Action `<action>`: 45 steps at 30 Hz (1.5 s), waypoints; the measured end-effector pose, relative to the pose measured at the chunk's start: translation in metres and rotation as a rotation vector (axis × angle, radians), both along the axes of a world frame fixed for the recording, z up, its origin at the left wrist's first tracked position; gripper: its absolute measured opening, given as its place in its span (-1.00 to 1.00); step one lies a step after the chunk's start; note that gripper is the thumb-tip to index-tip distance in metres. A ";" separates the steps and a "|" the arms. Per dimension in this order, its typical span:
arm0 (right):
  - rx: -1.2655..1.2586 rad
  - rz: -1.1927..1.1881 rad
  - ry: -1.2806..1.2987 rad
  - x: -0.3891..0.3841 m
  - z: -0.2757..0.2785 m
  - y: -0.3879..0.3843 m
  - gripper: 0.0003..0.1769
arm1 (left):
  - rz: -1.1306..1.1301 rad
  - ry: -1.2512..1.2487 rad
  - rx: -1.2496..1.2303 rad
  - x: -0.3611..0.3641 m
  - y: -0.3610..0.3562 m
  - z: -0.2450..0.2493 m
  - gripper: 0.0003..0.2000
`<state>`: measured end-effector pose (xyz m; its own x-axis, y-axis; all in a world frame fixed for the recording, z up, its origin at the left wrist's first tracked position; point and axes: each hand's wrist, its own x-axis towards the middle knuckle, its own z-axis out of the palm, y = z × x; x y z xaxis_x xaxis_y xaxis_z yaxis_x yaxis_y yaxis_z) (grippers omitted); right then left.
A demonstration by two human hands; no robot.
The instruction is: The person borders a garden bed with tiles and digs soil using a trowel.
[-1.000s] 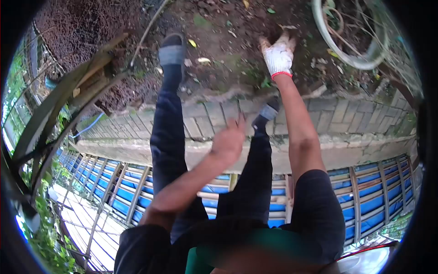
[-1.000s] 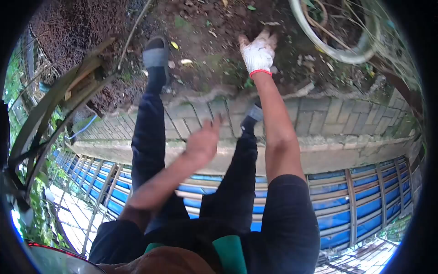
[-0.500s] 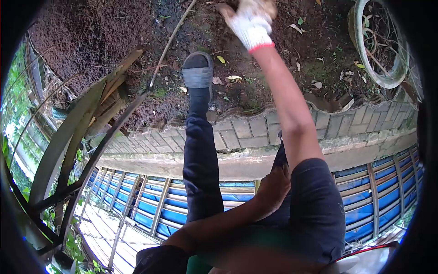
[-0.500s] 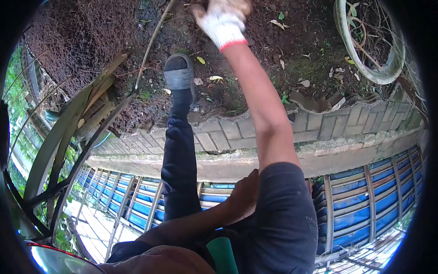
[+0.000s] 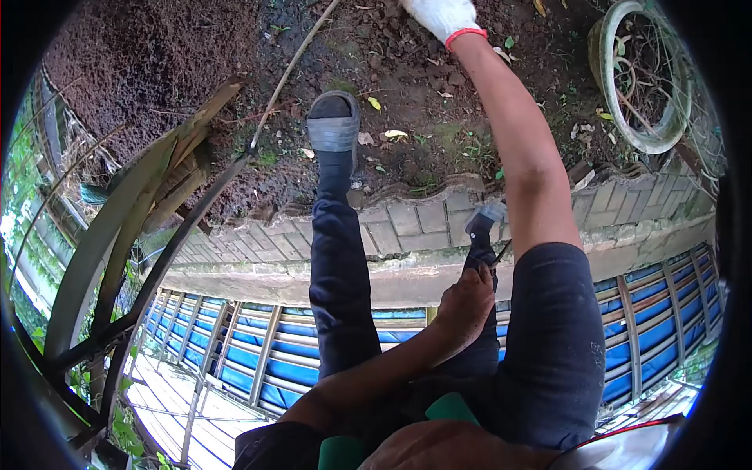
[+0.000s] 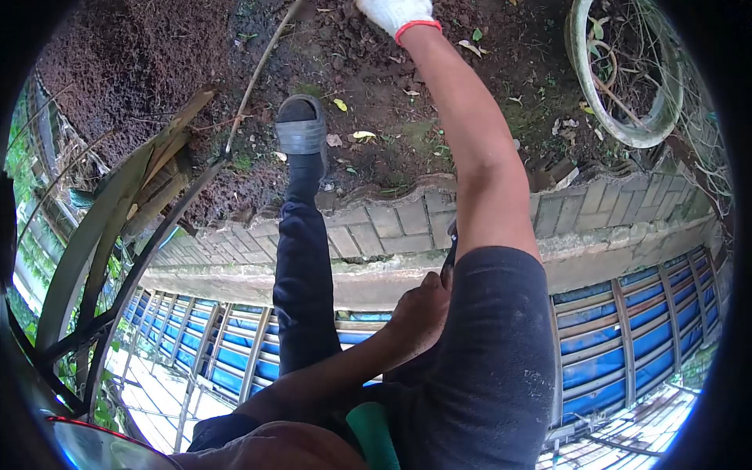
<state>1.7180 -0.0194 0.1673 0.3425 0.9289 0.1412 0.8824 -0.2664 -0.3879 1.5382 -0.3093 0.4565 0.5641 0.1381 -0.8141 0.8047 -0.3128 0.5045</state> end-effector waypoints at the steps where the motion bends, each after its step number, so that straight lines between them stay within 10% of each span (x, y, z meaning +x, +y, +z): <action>1: 0.037 -0.063 0.009 0.003 -0.002 -0.004 -0.69 | -0.028 -0.029 0.046 0.000 0.000 -0.001 -0.58; 6: 0.000 -0.289 0.185 0.028 0.029 -0.068 -0.59 | -0.040 0.006 0.060 0.002 0.011 -0.003 -0.58; 12: -0.262 -0.100 -0.079 -0.035 0.046 -0.117 0.36 | -0.025 -0.023 0.045 0.003 0.019 0.003 -0.58; 17: -0.066 -0.003 -0.132 -0.045 0.039 -0.052 -0.22 | -0.078 0.015 0.111 -0.006 0.015 -0.003 -0.49; 26: -0.372 0.241 -0.028 0.007 0.023 -0.078 -0.57 | -0.104 -0.019 0.037 0.010 0.041 0.003 -0.45; 29: 0.040 0.064 0.042 0.048 -0.015 -0.094 -0.48 | -0.125 0.052 0.007 0.009 0.043 0.002 -0.40; 37: -0.184 -0.378 -0.085 0.031 0.047 -0.047 -0.39 | -0.129 0.052 -0.079 -0.002 0.049 0.004 -0.35; 41: -0.446 -0.009 0.151 -0.005 0.062 -0.047 -0.27 | -0.126 0.073 -0.069 -0.004 0.052 0.002 -0.34; 45: -0.122 -0.177 0.180 -0.013 0.046 0.015 -0.31 | -0.042 0.035 -0.112 -0.010 0.061 -0.003 -0.39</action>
<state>1.7048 -0.0048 0.2135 0.5108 0.8585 -0.0456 0.7378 -0.4649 -0.4894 1.5279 -0.2482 0.4534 0.5385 0.0225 -0.8423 0.8098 -0.2901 0.5099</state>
